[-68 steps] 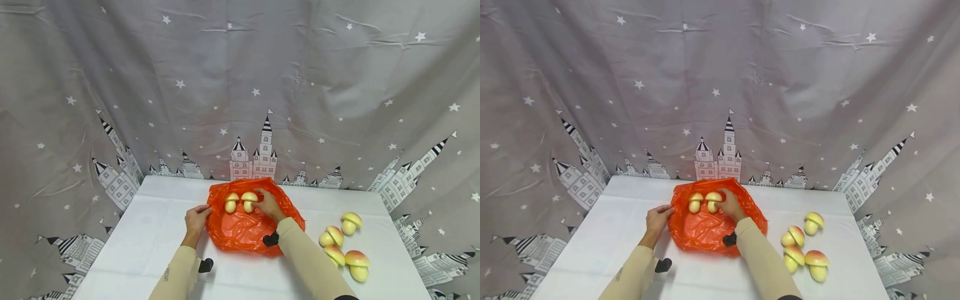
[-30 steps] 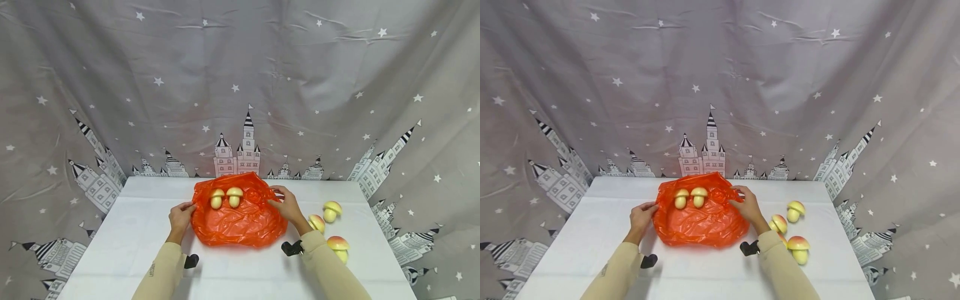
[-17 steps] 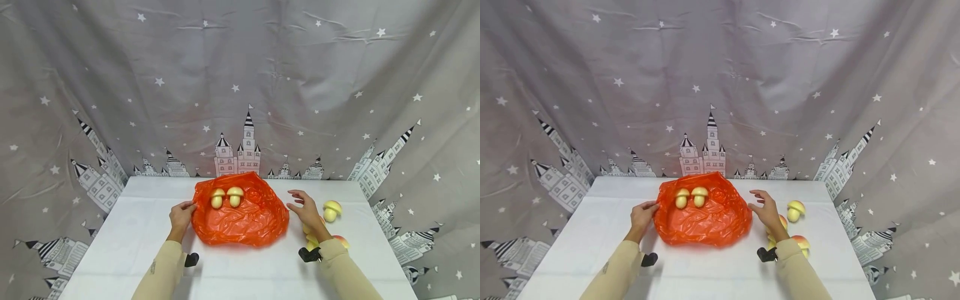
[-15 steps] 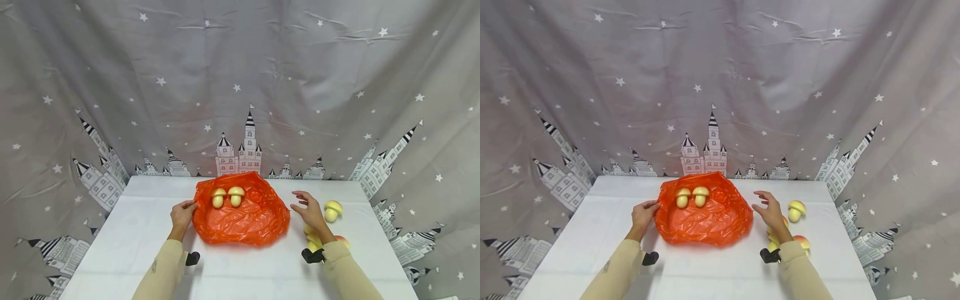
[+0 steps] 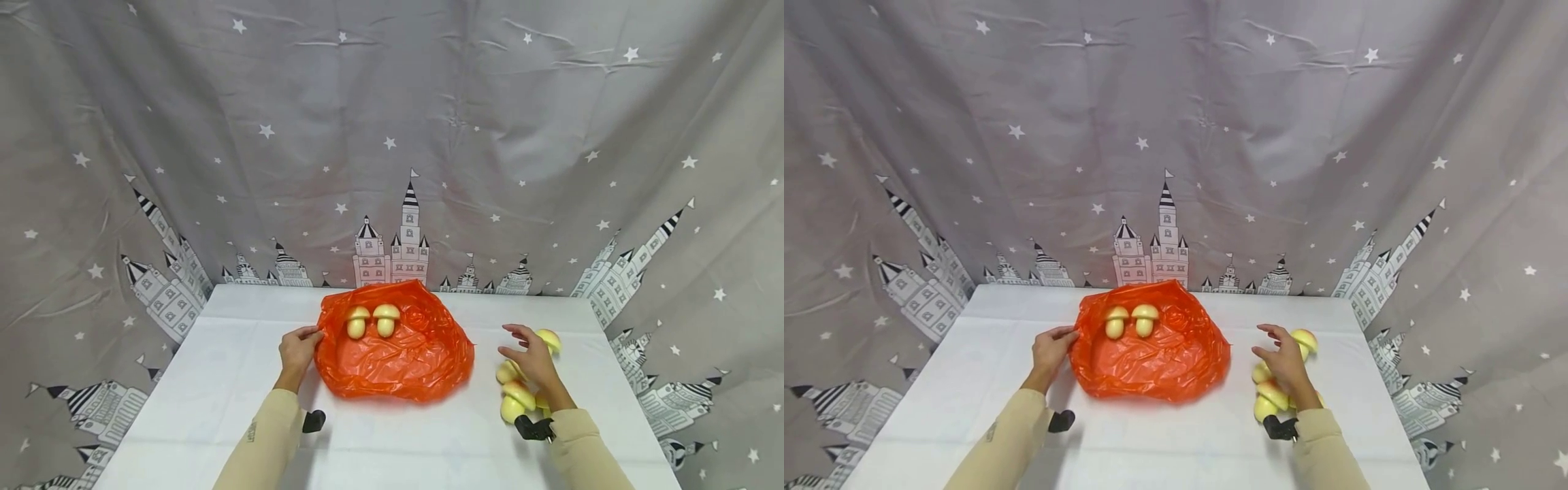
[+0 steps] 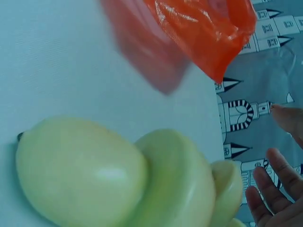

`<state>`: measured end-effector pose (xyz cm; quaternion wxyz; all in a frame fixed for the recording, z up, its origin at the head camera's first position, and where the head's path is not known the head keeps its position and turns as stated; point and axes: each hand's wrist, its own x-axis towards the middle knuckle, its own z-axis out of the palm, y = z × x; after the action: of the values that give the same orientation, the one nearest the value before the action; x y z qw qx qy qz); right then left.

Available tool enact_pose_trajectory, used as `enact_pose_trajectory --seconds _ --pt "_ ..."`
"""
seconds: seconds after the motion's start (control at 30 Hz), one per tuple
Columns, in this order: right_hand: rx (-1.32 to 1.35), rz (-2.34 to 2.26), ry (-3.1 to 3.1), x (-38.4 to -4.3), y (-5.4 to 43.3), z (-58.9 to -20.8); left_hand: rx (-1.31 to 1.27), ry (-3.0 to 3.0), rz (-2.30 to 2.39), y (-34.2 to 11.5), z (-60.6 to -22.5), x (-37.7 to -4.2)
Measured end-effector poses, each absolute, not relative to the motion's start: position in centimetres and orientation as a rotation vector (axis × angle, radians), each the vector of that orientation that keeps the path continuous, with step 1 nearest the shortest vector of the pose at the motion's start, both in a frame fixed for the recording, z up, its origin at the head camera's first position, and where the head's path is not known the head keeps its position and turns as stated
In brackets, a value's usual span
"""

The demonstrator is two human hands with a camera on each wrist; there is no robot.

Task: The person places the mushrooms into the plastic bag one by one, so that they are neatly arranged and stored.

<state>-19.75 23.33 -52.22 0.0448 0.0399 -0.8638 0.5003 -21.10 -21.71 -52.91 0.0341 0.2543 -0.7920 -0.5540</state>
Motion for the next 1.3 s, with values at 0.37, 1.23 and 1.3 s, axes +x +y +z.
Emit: enact_pose_trajectory --seconds 0.37,1.23,1.3 --pt "-0.030 1.533 -2.837 -18.9 25.1 -53.0 0.745 -2.423 -1.720 -21.6 -53.5 -21.2" --pt "-0.102 1.390 -2.996 -18.4 25.2 -53.7 0.782 -2.395 -1.760 -21.7 -52.8 -21.3" --pt "-0.104 1.380 -2.999 -18.4 25.2 -53.8 0.787 -2.397 -1.753 -21.8 -52.7 -21.3"
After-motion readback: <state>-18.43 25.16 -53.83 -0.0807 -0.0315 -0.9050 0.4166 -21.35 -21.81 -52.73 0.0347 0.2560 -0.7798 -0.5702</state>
